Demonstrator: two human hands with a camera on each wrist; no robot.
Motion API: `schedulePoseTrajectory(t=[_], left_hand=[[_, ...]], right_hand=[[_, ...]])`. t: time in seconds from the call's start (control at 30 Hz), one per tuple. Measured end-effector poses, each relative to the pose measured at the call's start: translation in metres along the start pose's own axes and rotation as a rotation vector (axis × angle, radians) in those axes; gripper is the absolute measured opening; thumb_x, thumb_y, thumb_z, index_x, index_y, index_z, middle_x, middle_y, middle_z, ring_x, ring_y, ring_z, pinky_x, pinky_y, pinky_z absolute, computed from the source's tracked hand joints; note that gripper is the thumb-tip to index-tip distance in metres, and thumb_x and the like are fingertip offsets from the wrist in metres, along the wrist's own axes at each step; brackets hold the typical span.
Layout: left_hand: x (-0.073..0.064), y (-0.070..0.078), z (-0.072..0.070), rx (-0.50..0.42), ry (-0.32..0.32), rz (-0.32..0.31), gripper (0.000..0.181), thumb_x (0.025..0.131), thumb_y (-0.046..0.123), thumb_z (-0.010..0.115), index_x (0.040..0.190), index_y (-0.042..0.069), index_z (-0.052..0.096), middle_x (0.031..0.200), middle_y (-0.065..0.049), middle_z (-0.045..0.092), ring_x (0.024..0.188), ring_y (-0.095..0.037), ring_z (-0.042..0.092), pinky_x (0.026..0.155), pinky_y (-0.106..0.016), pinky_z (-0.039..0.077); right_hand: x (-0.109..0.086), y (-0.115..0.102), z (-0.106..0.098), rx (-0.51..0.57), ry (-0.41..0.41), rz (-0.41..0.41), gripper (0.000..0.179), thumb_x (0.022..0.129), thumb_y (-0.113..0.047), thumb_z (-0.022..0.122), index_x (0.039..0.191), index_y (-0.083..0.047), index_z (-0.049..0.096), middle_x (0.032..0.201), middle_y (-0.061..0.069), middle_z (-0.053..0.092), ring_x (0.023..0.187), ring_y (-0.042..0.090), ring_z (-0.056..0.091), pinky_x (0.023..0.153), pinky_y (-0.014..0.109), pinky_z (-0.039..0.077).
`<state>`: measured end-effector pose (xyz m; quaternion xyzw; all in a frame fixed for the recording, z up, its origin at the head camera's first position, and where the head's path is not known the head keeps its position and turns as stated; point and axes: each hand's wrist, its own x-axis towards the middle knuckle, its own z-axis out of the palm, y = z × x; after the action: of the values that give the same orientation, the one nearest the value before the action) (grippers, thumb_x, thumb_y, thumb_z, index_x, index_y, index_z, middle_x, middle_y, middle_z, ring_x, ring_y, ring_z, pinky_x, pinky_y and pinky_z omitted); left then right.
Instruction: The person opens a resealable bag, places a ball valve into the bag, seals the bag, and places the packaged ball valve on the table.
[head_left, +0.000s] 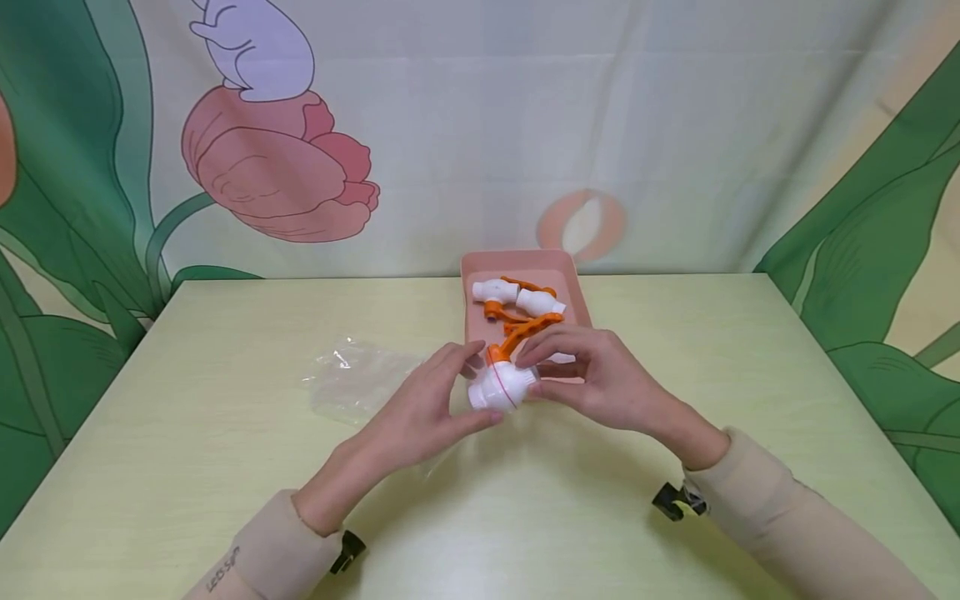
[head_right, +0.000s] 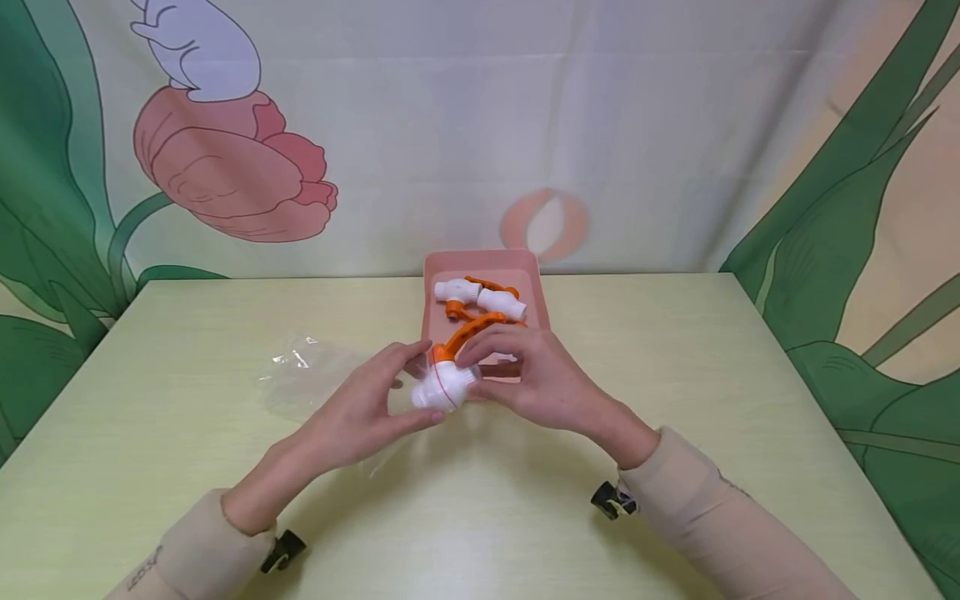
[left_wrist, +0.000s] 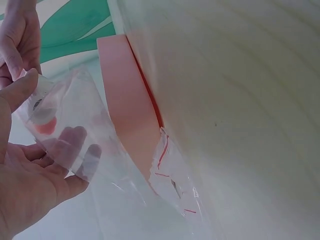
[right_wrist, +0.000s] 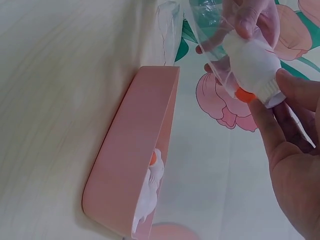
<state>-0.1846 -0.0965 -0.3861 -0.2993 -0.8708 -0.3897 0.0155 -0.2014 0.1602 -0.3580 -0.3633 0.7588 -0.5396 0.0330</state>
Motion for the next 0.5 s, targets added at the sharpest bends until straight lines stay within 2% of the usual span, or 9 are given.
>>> schedulePoseTrajectory(t=[0.27,0.5], left_hand=[[-0.0011,0.0011,0.0015,0.0,0.007,0.025,0.081,0.086,0.026,0.087,0.149,-0.003,0.044,0.123,-0.004,0.059,0.115,-0.022,0.056,0.1,-0.04,0.049],[-0.0006,0.0035,0.0024,-0.005,0.006,0.045,0.084,0.085,0.029,0.088,0.151,0.001,0.044,0.129,-0.004,0.059,0.115,-0.02,0.057,0.098,-0.043,0.05]], right_hand=[[-0.0001,0.0012,0.002,-0.009,-0.027,0.023,0.027,0.085,0.003,0.081,0.109,-0.005,0.075,0.112,0.003,0.072,0.115,0.023,0.064,0.089,0.036,0.058],[0.0017,0.0022,0.0046,0.011,-0.045,0.008,0.024,0.086,0.002,0.081,0.107,-0.008,0.076,0.111,0.001,0.073,0.113,0.023,0.065,0.088,0.037,0.059]])
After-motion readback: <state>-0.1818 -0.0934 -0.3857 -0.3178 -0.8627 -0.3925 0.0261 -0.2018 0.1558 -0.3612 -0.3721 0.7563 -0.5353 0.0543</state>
